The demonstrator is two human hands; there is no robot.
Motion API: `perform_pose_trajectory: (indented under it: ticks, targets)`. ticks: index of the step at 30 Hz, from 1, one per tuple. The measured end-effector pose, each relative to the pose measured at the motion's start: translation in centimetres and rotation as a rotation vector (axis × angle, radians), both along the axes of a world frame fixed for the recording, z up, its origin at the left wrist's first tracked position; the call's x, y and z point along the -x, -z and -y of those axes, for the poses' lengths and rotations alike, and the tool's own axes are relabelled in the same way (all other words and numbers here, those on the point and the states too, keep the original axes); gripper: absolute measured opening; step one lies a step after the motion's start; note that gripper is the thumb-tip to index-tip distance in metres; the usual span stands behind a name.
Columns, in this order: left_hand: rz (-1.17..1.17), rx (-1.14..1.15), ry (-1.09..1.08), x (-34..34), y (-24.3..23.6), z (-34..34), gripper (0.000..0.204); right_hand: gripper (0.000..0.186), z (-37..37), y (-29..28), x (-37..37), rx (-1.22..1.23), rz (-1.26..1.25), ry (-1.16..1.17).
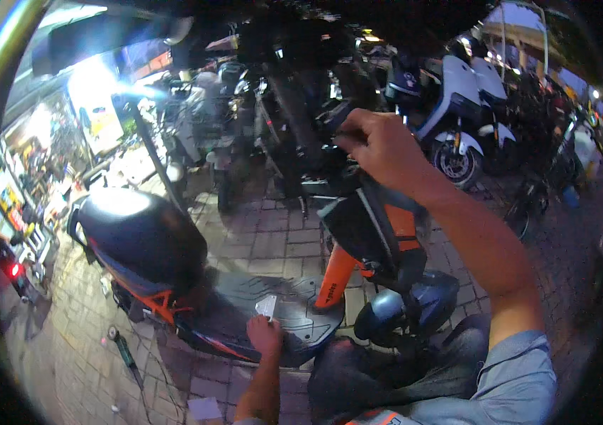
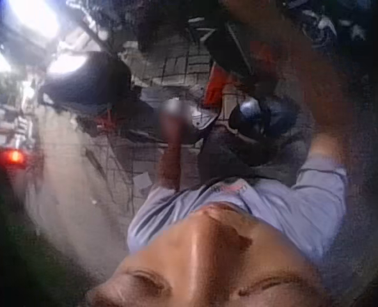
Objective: The person uses a screwdriver to tighten screws on the handlebar area of a scooter. They repeatedly adjust the tool and reposition their hands to access different fasteners on the scooter's front assembly.
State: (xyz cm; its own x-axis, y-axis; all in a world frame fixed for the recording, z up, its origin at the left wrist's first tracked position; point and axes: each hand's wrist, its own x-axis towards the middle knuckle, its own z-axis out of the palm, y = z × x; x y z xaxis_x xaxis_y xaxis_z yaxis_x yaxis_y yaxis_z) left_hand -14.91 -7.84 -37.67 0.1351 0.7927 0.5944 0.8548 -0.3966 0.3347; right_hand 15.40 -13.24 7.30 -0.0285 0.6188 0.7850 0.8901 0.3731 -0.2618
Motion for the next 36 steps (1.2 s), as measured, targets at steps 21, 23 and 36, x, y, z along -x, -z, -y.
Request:
perform_pose_trajectory:
  ticks: [21, 23, 36]
  targets:
    - [0.041, -0.016, 0.007, 0.1, 0.2, -0.2, 0.015, 0.013, 1.5, 6.4, 1.1, -0.417, 0.597, 0.095]
    - [0.031, -0.042, -0.029, -0.3, 0.4, -0.4, 0.015, 0.013, 1.1, 6.3, 1.1, -0.391, 0.623, 0.075]
    - [0.021, 0.023, -0.117, -0.8, -0.5, 0.4, 0.021, 0.016, -1.8, 2.8, -1.4, -0.117, 0.196, -0.270]
